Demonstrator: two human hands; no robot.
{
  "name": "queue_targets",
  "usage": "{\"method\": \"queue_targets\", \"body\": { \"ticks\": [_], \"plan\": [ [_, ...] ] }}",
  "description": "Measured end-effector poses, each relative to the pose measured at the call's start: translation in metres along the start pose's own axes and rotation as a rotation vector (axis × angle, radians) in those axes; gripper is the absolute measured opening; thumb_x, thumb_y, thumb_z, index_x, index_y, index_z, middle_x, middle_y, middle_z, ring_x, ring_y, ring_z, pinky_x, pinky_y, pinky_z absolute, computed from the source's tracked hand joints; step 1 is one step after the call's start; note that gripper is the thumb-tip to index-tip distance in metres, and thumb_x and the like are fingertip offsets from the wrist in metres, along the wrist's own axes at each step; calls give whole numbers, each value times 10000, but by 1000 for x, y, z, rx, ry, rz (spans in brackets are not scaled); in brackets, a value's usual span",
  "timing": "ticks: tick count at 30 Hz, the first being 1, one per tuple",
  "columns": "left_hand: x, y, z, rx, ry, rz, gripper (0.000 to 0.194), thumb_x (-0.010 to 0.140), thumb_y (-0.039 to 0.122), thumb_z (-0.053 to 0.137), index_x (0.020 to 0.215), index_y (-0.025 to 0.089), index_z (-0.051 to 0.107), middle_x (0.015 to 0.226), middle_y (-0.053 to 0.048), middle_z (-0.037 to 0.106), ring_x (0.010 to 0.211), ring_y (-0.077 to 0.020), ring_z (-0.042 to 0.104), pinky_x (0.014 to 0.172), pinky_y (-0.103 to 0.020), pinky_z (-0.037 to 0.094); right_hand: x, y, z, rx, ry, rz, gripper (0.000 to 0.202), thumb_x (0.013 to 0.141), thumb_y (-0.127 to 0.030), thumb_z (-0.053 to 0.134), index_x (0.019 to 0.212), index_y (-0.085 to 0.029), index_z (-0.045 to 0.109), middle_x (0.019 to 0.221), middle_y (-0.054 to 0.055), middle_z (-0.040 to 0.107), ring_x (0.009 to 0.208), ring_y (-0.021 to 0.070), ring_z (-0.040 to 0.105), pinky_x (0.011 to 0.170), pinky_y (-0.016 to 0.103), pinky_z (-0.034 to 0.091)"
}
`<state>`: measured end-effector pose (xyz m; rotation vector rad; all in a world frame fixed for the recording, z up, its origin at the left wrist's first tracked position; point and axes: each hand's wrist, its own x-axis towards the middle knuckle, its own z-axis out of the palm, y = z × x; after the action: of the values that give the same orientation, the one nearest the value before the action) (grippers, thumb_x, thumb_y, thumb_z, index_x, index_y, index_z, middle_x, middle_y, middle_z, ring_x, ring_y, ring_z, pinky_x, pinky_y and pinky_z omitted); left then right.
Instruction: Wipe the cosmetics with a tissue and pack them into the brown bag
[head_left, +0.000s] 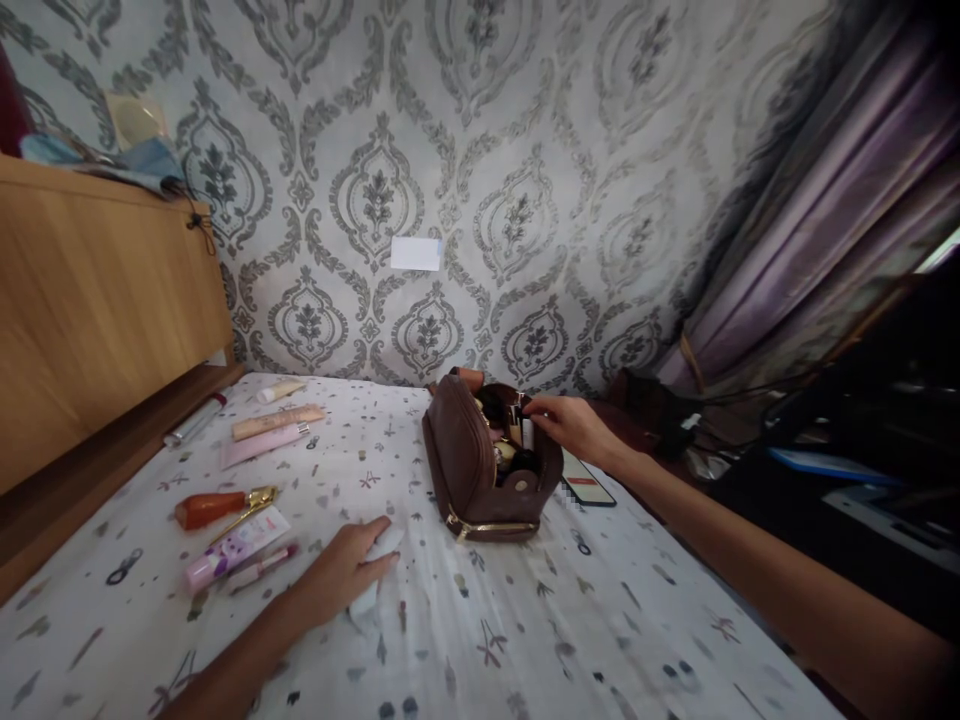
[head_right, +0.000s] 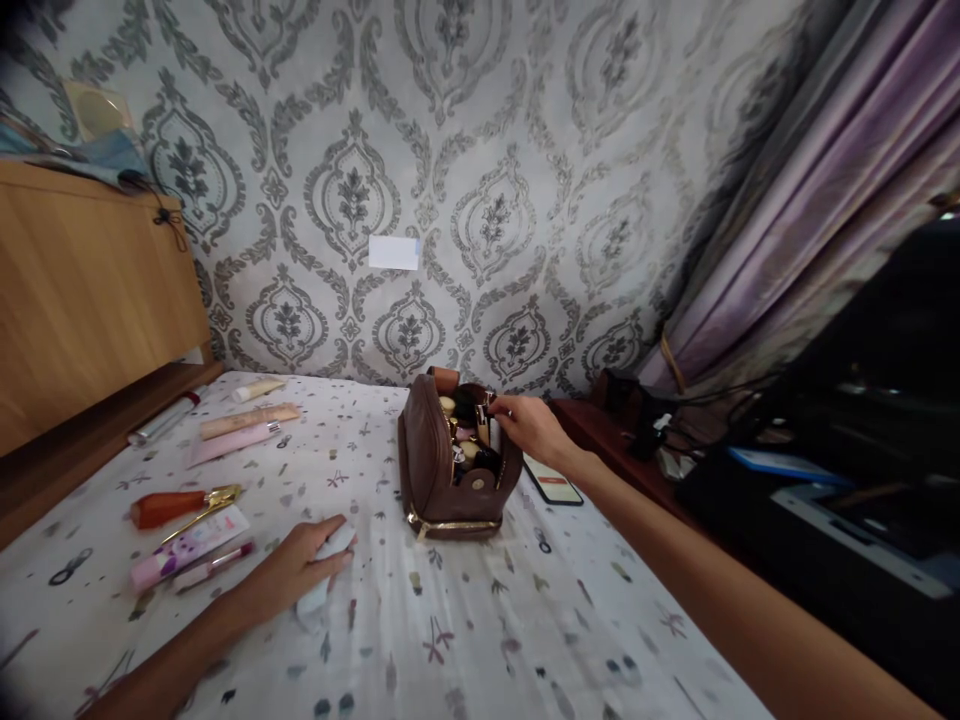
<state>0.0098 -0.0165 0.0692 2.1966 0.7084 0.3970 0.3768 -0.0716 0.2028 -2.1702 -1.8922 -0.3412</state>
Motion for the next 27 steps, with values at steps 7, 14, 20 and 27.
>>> {"method": "queue_targets", "body": {
  "ticks": [7, 14, 20, 27],
  "plan": [
    [-1, 6, -4, -5, -9, 8, 174, 852, 352, 450, 739, 228, 403, 699, 36, 502, 713, -169, 515, 685, -268, 368, -2, 0, -1, -51, 20, 4, 257, 862, -196, 484, 984, -206, 710, 911, 33, 724, 812, 188, 657, 738, 266, 475],
    [0, 4, -3, -9, -14, -6, 145, 839, 333, 458, 751, 223, 423, 702, 40, 505, 705, -162, 514, 672, -262, 368, 1, -8, -8, -368, 34, -81, 256, 902, -202, 487, 958, -178, 736, 1078, 143, 604, 1008, 264, 551, 839, 334, 446],
    [0, 4, -2, -35, -20, 9, 158, 840, 330, 460, 738, 218, 418, 683, 46, 483, 686, -155, 503, 655, -259, 358, 6, -9, -1, -411, 3, -38, 262, 913, -215, 484, 957, -167, 738, 1174, 159, 590, 1074, 308, 509, 876, 390, 437],
    [-1, 5, -3, -31, -23, 10, 152, 839, 324, 464, 741, 215, 427, 681, 44, 483, 686, -160, 502, 651, -263, 357, 2, -4, -2, -281, -30, -160, 242, 868, -192, 519, 981, -185, 734, 1114, 106, 660, 1043, 269, 562, 903, 365, 433]
  ]
}}
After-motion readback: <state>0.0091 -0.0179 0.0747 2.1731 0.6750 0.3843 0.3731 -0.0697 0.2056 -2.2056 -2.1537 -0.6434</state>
